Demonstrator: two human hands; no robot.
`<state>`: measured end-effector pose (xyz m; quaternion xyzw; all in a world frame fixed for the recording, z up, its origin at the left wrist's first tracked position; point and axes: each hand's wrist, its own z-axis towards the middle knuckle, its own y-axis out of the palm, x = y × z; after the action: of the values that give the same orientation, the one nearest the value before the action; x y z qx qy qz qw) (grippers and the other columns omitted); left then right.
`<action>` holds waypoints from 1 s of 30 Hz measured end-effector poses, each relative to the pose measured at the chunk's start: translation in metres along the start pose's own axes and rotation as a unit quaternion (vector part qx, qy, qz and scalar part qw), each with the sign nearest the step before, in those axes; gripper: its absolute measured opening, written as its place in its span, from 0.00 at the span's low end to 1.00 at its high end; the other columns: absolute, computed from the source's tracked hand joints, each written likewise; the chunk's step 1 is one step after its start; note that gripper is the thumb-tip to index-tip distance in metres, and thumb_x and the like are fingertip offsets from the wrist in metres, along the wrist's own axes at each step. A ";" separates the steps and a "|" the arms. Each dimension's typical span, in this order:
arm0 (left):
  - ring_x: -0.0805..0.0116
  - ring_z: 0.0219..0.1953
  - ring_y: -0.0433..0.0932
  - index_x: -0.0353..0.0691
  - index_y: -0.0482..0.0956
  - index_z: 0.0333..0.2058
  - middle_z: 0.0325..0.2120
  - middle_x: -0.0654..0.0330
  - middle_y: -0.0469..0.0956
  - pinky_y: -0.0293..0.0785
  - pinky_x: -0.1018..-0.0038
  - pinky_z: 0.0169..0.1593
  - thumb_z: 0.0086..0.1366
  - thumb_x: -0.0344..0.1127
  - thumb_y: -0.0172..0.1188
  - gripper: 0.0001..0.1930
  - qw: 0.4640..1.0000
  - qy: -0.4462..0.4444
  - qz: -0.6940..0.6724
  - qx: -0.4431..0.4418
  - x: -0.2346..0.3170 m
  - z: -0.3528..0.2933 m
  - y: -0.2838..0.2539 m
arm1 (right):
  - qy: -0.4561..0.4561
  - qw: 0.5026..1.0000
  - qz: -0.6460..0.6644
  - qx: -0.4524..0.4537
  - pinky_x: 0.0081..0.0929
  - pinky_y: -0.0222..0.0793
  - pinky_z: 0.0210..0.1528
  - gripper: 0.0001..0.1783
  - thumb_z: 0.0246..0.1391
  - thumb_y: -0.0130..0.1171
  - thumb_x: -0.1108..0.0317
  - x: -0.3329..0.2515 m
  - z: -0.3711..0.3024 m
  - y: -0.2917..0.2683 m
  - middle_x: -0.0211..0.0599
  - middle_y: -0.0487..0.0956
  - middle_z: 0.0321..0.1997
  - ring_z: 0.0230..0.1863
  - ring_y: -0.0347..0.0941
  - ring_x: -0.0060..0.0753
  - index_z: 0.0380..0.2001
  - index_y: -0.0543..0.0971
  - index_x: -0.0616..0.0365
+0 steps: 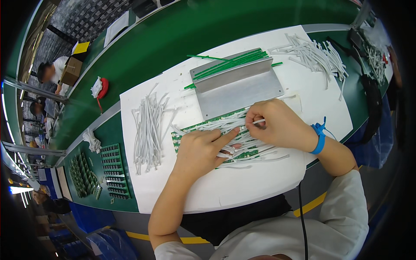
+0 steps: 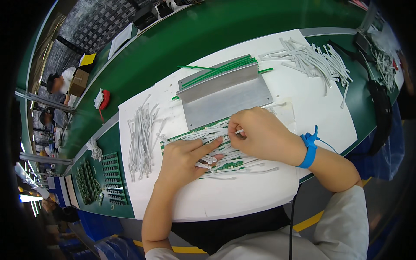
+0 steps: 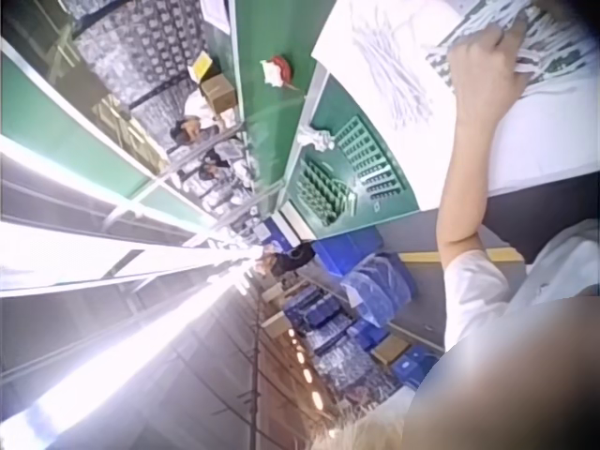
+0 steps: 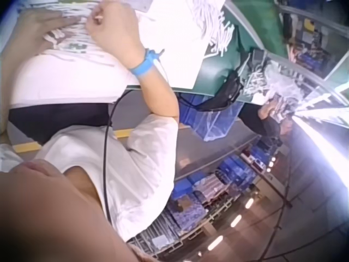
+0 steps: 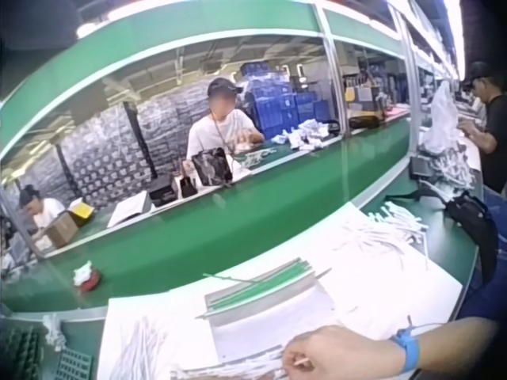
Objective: Manually assembling thin LED strips by attaching small electronic components at a factory workbench.
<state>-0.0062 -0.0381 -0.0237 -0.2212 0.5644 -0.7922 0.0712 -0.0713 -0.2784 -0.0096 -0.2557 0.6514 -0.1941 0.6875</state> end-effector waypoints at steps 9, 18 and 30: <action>0.66 0.23 0.77 0.53 0.86 0.55 0.21 0.66 0.71 0.74 0.66 0.28 0.41 0.38 0.77 0.35 1.000 0.000 -0.005 -0.003 -0.001 0.000 0.000 | 0.012 0.999 0.037 -0.028 0.35 0.79 0.35 0.09 0.53 0.67 0.69 0.005 0.002 -0.003 0.49 0.85 0.28 0.29 0.84 0.45 0.29 0.85 0.66; 0.66 0.24 0.77 0.53 0.86 0.55 0.21 0.67 0.72 0.74 0.66 0.29 0.43 0.39 0.77 0.34 1.000 0.000 -0.007 -0.006 0.001 0.000 -0.001 | -0.052 0.997 -0.041 0.036 0.29 0.75 0.30 0.04 0.52 0.70 0.73 0.008 -0.002 0.009 0.40 0.83 0.27 0.25 0.79 0.35 0.29 0.83 0.61; 0.66 0.24 0.78 0.52 0.86 0.55 0.22 0.66 0.73 0.75 0.67 0.30 0.47 0.39 0.76 0.32 1.000 0.005 0.000 -0.016 0.000 0.001 0.000 | -0.034 0.996 -0.062 0.061 0.40 0.78 0.33 0.02 0.49 0.66 0.74 0.002 -0.004 0.017 0.44 0.85 0.29 0.28 0.82 0.49 0.26 0.83 0.60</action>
<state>-0.0059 -0.0392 -0.0231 -0.2185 0.5777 -0.7838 0.0649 -0.0761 -0.2664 -0.0220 -0.2595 0.5972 -0.2667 0.7105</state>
